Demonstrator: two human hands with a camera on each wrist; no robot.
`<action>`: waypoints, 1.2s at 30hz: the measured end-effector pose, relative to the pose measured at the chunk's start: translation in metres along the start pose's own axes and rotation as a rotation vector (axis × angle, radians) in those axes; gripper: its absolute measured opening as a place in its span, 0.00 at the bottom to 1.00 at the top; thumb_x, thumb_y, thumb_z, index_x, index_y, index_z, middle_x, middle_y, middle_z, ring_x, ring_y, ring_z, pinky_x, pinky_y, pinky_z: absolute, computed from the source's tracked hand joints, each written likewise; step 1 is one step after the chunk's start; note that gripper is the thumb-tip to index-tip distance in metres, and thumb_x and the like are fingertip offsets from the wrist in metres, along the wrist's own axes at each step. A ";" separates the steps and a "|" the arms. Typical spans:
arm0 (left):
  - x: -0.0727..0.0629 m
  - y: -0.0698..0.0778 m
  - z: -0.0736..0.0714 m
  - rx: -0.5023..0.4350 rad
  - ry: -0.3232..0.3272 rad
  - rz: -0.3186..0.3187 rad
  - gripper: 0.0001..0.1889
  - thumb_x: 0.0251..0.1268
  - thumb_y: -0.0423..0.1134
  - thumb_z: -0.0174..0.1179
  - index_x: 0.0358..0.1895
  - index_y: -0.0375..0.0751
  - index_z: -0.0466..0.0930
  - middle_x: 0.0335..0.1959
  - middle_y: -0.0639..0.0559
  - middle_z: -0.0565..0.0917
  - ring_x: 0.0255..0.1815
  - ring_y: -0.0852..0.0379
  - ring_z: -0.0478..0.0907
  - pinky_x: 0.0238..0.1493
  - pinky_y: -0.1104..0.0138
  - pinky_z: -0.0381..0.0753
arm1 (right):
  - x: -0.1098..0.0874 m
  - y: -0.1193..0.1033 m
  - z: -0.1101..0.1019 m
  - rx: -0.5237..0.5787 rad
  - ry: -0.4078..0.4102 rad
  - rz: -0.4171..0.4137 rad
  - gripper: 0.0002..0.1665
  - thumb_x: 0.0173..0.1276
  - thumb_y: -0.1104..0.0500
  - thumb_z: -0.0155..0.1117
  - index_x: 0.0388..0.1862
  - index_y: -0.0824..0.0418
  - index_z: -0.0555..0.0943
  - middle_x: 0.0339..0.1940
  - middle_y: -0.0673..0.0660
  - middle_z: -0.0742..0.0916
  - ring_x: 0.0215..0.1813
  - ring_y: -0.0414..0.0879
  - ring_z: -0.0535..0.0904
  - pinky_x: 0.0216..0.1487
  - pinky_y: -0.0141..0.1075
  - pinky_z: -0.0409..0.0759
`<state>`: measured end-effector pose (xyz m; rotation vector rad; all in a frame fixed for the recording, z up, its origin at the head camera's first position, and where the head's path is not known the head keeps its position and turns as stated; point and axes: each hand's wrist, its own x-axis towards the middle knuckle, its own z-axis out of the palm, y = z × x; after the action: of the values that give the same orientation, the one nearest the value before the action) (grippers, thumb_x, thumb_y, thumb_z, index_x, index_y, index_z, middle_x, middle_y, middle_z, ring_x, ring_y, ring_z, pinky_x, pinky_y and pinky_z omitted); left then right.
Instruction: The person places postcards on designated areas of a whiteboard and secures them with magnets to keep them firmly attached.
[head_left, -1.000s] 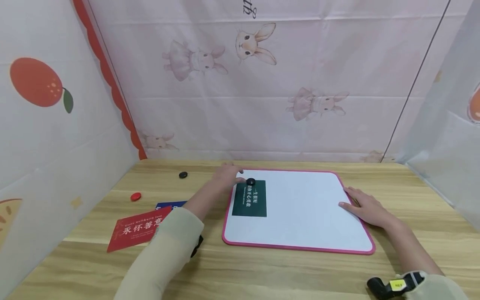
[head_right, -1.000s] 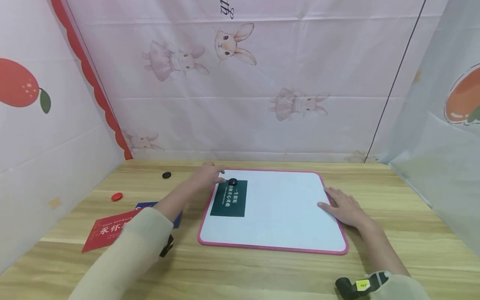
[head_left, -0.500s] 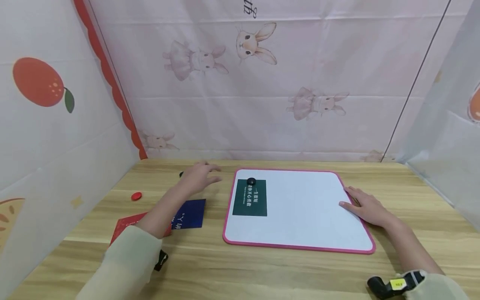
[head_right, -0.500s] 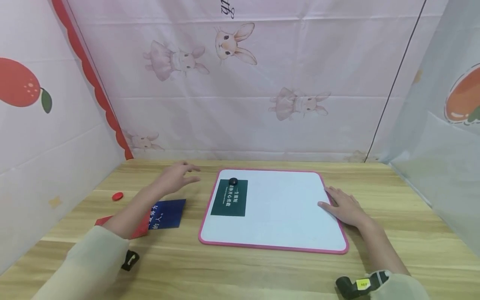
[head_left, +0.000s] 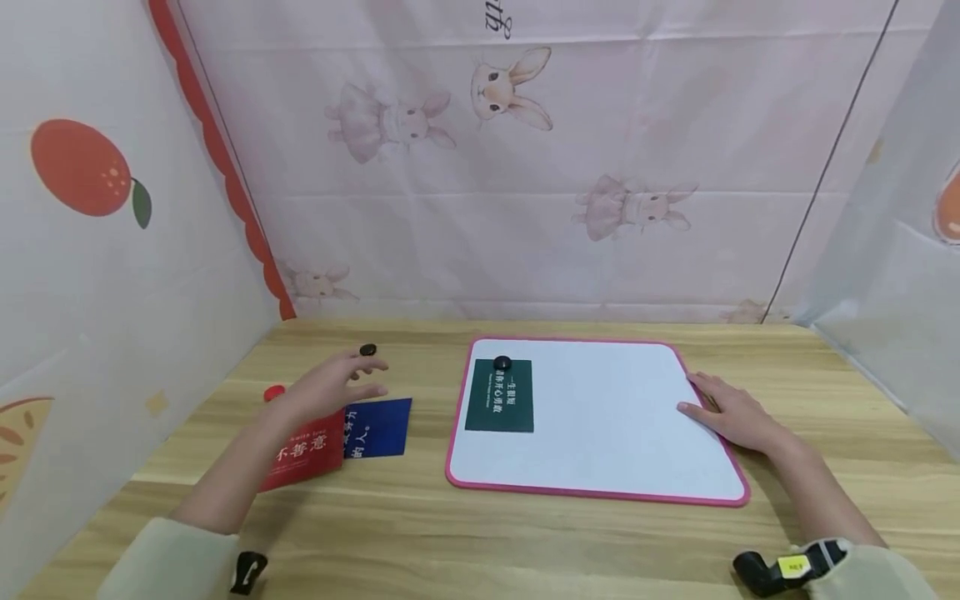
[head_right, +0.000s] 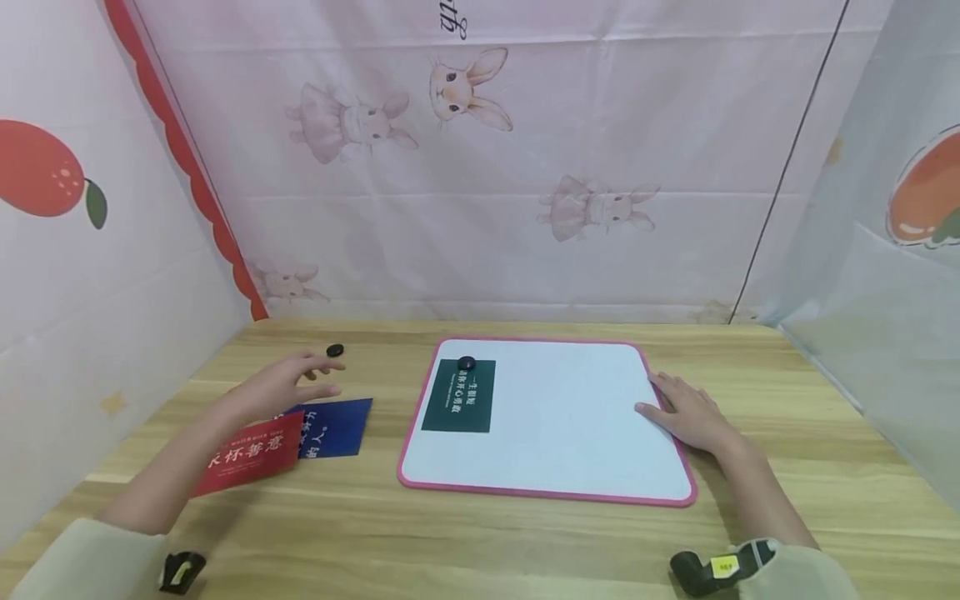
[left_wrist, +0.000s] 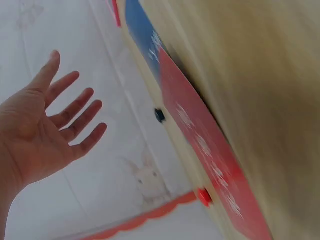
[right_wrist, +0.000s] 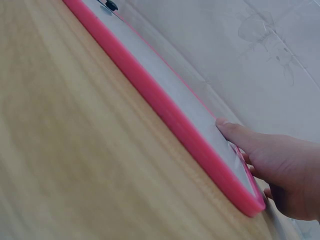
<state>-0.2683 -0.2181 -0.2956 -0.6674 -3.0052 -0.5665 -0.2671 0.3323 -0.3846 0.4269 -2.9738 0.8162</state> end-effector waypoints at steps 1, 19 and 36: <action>-0.004 -0.004 -0.001 -0.010 -0.010 -0.004 0.26 0.62 0.50 0.58 0.58 0.38 0.72 0.51 0.37 0.73 0.51 0.40 0.71 0.47 0.49 0.73 | 0.000 0.000 0.000 0.000 0.000 0.001 0.44 0.66 0.44 0.55 0.67 0.75 0.55 0.64 0.78 0.59 0.64 0.74 0.51 0.56 0.67 0.49; -0.059 -0.063 -0.004 -0.017 -0.325 -0.220 0.42 0.43 0.48 0.72 0.63 0.34 0.65 0.59 0.31 0.66 0.58 0.31 0.60 0.49 0.40 0.67 | -0.002 0.000 0.004 0.002 0.006 0.010 0.44 0.66 0.44 0.55 0.67 0.75 0.56 0.64 0.79 0.59 0.64 0.74 0.50 0.56 0.68 0.48; -0.058 -0.081 0.000 -0.025 -0.321 -0.280 0.41 0.41 0.39 0.73 0.63 0.34 0.64 0.55 0.29 0.65 0.53 0.33 0.61 0.45 0.42 0.71 | 0.000 0.002 0.002 -0.001 0.011 0.014 0.45 0.66 0.43 0.54 0.67 0.74 0.56 0.64 0.78 0.59 0.64 0.73 0.49 0.56 0.68 0.47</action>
<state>-0.2485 -0.3102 -0.3292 -0.3678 -3.4300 -0.5525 -0.2680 0.3329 -0.3879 0.4012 -2.9701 0.8155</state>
